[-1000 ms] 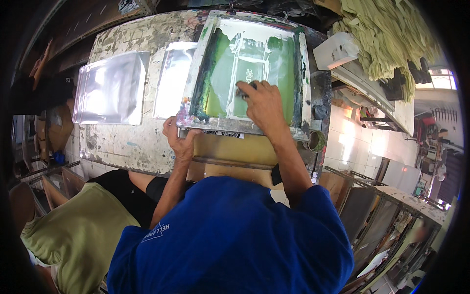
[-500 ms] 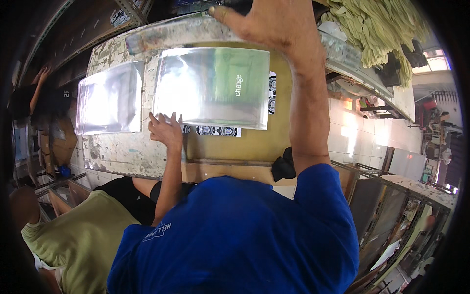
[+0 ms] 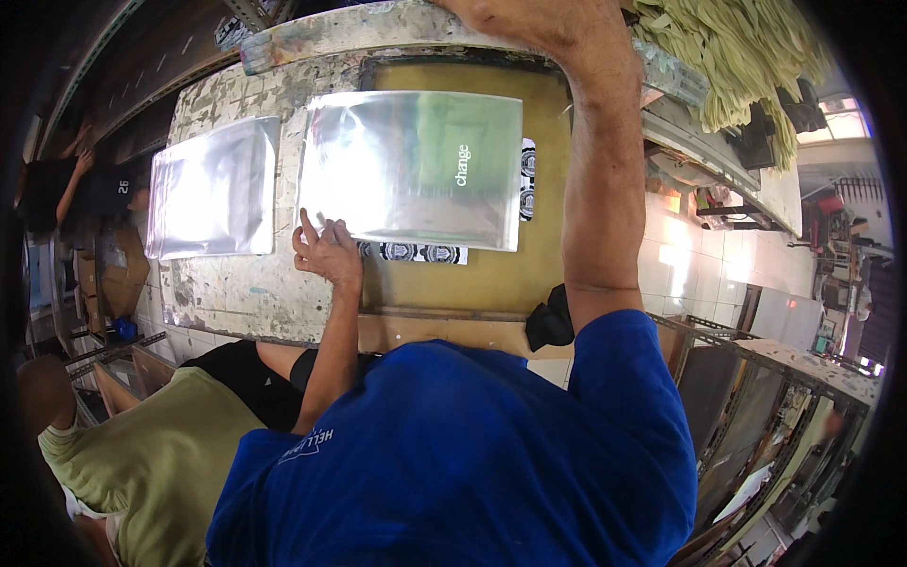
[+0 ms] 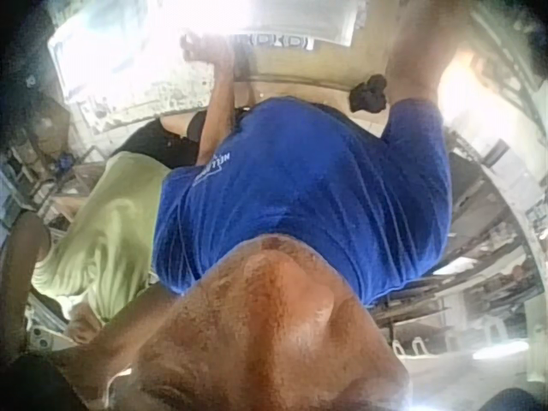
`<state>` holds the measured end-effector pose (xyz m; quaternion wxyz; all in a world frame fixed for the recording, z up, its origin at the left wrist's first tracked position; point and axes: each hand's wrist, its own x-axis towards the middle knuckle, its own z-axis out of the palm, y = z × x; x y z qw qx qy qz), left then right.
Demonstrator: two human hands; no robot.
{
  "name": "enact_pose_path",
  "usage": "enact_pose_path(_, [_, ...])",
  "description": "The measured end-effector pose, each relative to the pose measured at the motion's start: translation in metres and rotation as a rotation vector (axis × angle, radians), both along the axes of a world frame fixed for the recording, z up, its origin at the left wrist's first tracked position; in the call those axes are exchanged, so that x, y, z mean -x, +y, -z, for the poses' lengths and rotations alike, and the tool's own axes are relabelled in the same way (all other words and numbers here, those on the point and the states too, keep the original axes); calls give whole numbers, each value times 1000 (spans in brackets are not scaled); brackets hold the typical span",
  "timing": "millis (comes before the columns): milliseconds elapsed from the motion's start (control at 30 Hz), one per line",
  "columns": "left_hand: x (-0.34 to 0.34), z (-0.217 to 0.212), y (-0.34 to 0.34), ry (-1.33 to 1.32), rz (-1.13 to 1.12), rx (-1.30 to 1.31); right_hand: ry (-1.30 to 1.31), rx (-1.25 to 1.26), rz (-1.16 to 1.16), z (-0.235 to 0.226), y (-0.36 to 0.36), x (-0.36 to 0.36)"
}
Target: The person performs screen printing by placing a plastic sheet on the printing bed, lowering the screen, applying ink with a squeegee across the mesh, and then lifting the screen to reveal the print.
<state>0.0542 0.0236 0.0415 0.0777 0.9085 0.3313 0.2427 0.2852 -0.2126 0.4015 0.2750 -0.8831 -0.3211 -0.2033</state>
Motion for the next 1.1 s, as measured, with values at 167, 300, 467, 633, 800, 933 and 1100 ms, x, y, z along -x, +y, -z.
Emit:
enact_pose_path(167, [-22,-45,-10,-116,96,31,73,-11,13,-1,0,-2])
enact_pose_path(300, [-50,-85,1,-436,219,159,50,13,42,0,-1,-3])
enact_pose_path(467, [-57,-103,51,-547,199,359,23,-25,-11,2,-1,-6])
enact_pose_path(633, [-33,-98,140,-567,95,443,-61,41,16,5,-3,-7])
enact_pose_path(800, [6,-91,220,-607,13,430,-4,7,22,6,-3,-7])
enact_pose_path(933, [37,-83,270,-621,-55,301,-51,-14,-26,7,-2,-9])
enact_pose_path(1100, [66,-65,322,-675,-224,242,-26,-18,-7,9,-3,-10])
